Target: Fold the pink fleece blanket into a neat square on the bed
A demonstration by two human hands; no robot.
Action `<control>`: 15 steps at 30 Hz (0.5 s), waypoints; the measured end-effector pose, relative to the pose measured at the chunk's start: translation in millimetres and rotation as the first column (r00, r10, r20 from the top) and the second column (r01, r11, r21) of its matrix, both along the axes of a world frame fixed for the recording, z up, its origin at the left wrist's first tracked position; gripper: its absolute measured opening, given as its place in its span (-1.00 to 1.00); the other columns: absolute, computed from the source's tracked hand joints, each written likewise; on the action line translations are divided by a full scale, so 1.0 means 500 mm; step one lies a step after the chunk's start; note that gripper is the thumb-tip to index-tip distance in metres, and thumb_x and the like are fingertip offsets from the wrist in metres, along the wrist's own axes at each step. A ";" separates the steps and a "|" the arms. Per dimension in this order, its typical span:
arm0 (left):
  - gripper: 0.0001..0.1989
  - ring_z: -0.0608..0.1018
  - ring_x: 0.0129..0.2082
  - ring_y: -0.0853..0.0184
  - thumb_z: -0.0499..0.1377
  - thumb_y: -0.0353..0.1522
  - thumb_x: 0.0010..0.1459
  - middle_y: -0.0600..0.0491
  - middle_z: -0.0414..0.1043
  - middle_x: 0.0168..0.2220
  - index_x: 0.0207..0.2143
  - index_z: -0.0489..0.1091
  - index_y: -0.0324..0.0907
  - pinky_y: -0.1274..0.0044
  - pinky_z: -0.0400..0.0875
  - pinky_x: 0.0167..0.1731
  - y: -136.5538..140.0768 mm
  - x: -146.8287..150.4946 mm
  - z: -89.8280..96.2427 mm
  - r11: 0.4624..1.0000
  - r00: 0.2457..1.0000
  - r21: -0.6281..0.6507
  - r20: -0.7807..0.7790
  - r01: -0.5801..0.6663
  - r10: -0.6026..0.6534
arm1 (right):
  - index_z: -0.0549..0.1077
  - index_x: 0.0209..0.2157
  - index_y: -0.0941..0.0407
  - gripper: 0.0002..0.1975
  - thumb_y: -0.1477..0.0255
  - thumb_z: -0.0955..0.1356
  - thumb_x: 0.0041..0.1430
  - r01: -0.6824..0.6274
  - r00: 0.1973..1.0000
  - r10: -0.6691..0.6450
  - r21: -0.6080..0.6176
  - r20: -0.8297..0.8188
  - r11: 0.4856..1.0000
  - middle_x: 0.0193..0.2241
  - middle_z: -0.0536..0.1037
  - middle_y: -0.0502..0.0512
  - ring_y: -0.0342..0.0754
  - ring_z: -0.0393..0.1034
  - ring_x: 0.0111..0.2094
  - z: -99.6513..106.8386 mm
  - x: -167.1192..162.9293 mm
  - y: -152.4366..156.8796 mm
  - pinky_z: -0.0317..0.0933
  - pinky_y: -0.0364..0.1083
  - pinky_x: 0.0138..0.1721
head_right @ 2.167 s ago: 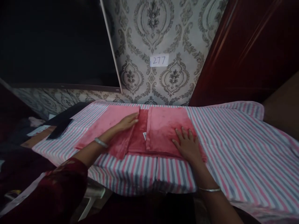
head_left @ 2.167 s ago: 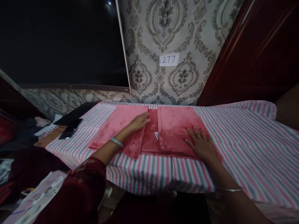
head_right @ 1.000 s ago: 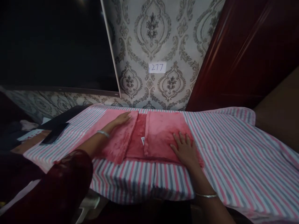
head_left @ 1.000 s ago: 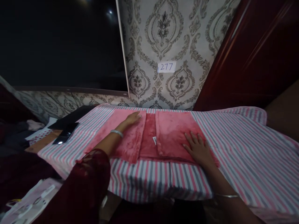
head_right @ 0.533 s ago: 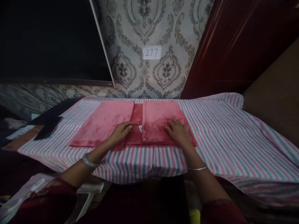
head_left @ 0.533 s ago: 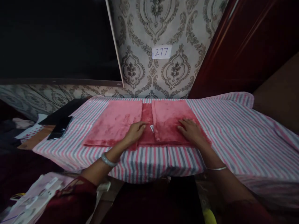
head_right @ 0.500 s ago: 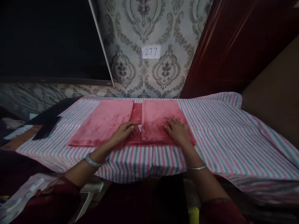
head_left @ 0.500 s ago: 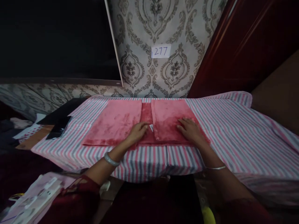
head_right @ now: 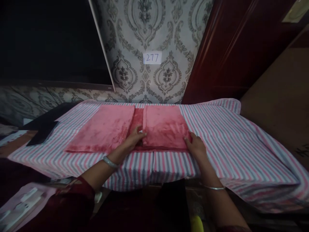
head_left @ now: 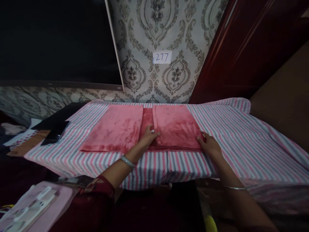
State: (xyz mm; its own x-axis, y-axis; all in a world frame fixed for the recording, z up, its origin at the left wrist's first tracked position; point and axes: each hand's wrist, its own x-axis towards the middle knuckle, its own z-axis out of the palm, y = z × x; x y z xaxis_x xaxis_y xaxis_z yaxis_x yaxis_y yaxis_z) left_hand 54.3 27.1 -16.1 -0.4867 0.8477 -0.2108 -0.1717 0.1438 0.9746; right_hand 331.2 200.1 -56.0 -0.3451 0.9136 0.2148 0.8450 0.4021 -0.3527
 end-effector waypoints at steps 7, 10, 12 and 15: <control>-0.17 0.62 -0.20 0.30 0.18 -0.51 0.01 -0.01 0.53 0.03 0.35 0.05 -0.06 0.51 0.56 -0.26 0.017 -0.005 -0.001 0.995 0.965 0.091 -0.256 -0.031 0.054 | 0.44 0.22 0.13 -0.38 0.14 0.27 0.21 0.034 0.981 -0.048 -0.080 -0.187 0.996 -0.26 0.66 0.20 0.18 0.56 -0.24 0.014 -0.009 -0.003 0.37 0.04 -0.20; -0.18 0.62 -0.16 0.28 0.18 -0.51 -0.02 -0.03 0.53 0.03 0.32 0.07 -0.07 0.49 0.57 -0.25 -0.004 -0.015 -0.016 0.998 0.980 0.056 -0.199 -0.014 0.025 | 0.45 0.21 0.15 -0.34 0.10 0.30 0.17 0.022 0.969 -0.058 -0.148 -0.241 0.989 -0.23 0.66 0.22 0.18 0.56 -0.22 0.005 -0.008 -0.002 0.37 0.04 -0.19; -0.18 0.62 -0.16 0.26 0.22 -0.49 -0.04 -0.03 0.54 -0.01 0.30 0.08 -0.09 0.47 0.57 -0.25 -0.014 -0.018 -0.025 0.998 0.994 0.062 -0.112 0.012 -0.005 | 0.43 0.22 0.18 -0.31 0.08 0.32 0.14 0.029 0.966 -0.078 -0.197 -0.246 0.980 -0.17 0.65 0.25 0.20 0.56 -0.17 -0.002 -0.008 -0.001 0.37 0.05 -0.15; -0.10 0.62 -0.13 0.20 0.34 -0.42 -0.06 -0.07 0.54 -0.05 0.33 0.05 -0.16 0.43 0.56 -0.18 -0.013 -0.025 -0.023 0.993 1.000 0.117 -0.019 0.002 0.000 | 0.40 0.25 0.20 -0.24 0.03 0.32 0.13 0.029 0.960 -0.097 -0.253 -0.264 0.967 -0.14 0.64 0.27 0.20 0.55 -0.13 -0.005 -0.006 0.002 0.36 0.06 -0.08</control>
